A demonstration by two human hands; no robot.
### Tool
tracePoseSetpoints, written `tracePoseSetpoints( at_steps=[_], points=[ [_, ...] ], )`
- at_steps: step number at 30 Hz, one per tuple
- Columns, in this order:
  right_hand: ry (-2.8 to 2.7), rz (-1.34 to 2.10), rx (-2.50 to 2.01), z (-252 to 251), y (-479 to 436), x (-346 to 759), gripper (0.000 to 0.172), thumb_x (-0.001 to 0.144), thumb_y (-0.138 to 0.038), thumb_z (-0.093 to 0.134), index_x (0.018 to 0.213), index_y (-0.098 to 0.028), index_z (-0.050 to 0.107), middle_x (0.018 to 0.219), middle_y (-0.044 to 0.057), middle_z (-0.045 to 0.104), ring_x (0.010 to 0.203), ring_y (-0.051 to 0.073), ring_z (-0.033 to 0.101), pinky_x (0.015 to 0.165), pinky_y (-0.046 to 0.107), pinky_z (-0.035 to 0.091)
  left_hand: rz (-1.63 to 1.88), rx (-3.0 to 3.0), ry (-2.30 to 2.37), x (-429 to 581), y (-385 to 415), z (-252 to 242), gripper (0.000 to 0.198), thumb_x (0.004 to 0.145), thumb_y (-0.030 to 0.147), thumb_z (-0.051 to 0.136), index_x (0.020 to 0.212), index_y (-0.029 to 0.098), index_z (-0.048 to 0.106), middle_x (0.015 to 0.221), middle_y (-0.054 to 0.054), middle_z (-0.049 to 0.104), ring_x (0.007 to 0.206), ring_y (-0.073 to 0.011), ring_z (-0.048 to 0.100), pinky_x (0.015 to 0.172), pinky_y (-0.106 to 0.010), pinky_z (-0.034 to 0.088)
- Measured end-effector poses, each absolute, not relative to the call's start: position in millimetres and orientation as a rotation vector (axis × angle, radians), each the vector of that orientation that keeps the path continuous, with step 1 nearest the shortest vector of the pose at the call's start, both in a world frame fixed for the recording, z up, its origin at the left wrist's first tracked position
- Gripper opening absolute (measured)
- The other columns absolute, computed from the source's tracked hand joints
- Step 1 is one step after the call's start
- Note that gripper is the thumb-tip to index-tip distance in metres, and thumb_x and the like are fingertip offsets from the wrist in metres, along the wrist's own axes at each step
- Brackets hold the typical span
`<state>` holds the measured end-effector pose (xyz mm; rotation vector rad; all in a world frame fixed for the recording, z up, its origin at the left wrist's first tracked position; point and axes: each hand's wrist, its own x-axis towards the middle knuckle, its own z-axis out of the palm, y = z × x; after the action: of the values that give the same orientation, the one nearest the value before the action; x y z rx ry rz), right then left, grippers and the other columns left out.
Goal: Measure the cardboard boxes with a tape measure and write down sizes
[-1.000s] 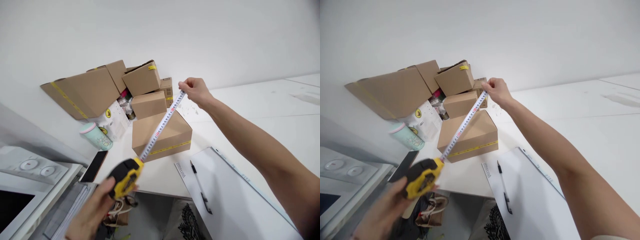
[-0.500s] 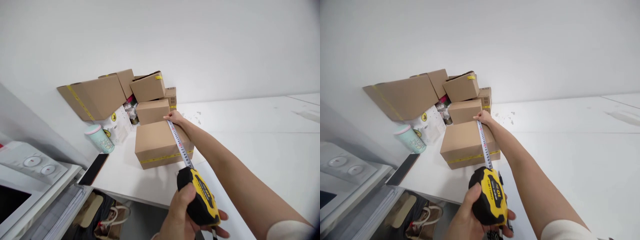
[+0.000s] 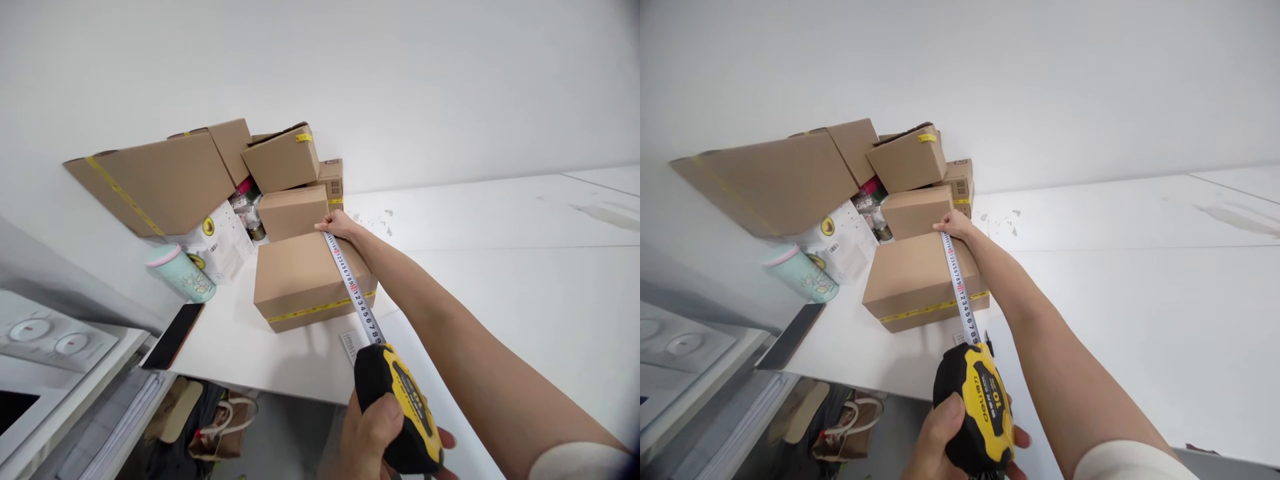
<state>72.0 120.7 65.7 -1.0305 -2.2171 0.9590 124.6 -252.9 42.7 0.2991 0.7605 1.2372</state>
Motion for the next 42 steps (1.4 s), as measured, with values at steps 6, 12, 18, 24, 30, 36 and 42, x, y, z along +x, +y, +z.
tracePoseSetpoints(
  at_steps=[6,12,18,24,30,36,42],
  points=[
    [-2.165,0.977,-1.015,60,123,70,0.035,0.080,-0.039,0.071,0.058,-0.018,0.053,0.058,-0.002,0.051,0.061,0.012,0.047,0.061,0.027,0.037,1.251,0.284,0.764,125,-253,43,0.077,0.072,0.058,0.078,0.129,0.014,0.054,0.112,-0.015,0.062,0.104,-0.0351,0.066,0.079,-0.041,0.056],
    [-1.830,1.126,-0.796,97,117,99,0.034,0.086,-0.044,0.069,0.068,-0.017,0.059,0.065,0.001,0.060,0.064,0.012,0.053,0.065,0.026,0.046,1.249,0.475,0.898,90,-267,34,0.075,0.068,0.052,0.082,0.129,0.016,0.059,0.100,-0.013,0.068,0.090,-0.0294,0.069,0.070,-0.034,0.055],
    [-1.504,1.097,-0.708,124,83,187,0.044,0.095,-0.060,0.049,0.104,-0.019,0.063,0.089,0.006,0.069,0.087,0.016,0.065,0.077,0.030,0.053,1.734,0.784,1.339,21,-280,2,0.098,0.061,0.035,0.089,0.146,0.027,0.041,0.119,-0.014,0.068,0.106,-0.0346,0.067,0.077,-0.037,0.058],
    [-1.590,1.437,-1.218,27,36,223,0.006,0.077,-0.015,0.065,0.082,-0.018,0.064,0.091,0.008,0.069,0.081,0.017,0.062,0.079,0.034,0.051,1.880,0.966,1.412,-49,-258,-33,0.095,0.059,0.027,0.088,0.143,0.030,0.043,0.113,-0.010,0.069,0.101,-0.0326,0.070,0.071,-0.035,0.060],
    [-1.616,1.627,-1.134,16,11,204,0.023,0.066,-0.003,0.057,0.081,-0.019,0.059,0.094,0.004,0.067,0.087,0.017,0.062,0.082,0.033,0.051,1.932,0.926,1.147,-73,-222,-16,0.071,0.056,0.048,0.087,0.118,0.022,0.065,0.100,-0.010,0.073,0.093,-0.0321,0.071,0.078,-0.044,0.060],
    [-1.689,1.492,-0.954,83,11,198,0.015,0.084,-0.026,0.064,0.097,-0.020,0.062,0.110,0.008,0.066,0.089,0.017,0.061,0.074,0.031,0.053,2.036,0.990,1.055,-82,-212,60,0.065,0.053,0.048,0.086,0.112,0.024,0.071,0.109,-0.007,0.072,0.099,-0.0318,0.068,0.083,-0.047,0.061],
    [-1.702,1.374,-1.104,85,15,189,0.024,0.087,-0.041,0.067,0.093,-0.020,0.059,0.105,0.009,0.066,0.078,0.015,0.060,0.060,0.027,0.050,1.966,1.025,1.104,-79,-198,96,0.047,0.059,0.041,0.085,0.100,0.022,0.074,0.097,-0.006,0.075,0.093,-0.0327,0.071,0.074,-0.048,0.064]
  ],
)
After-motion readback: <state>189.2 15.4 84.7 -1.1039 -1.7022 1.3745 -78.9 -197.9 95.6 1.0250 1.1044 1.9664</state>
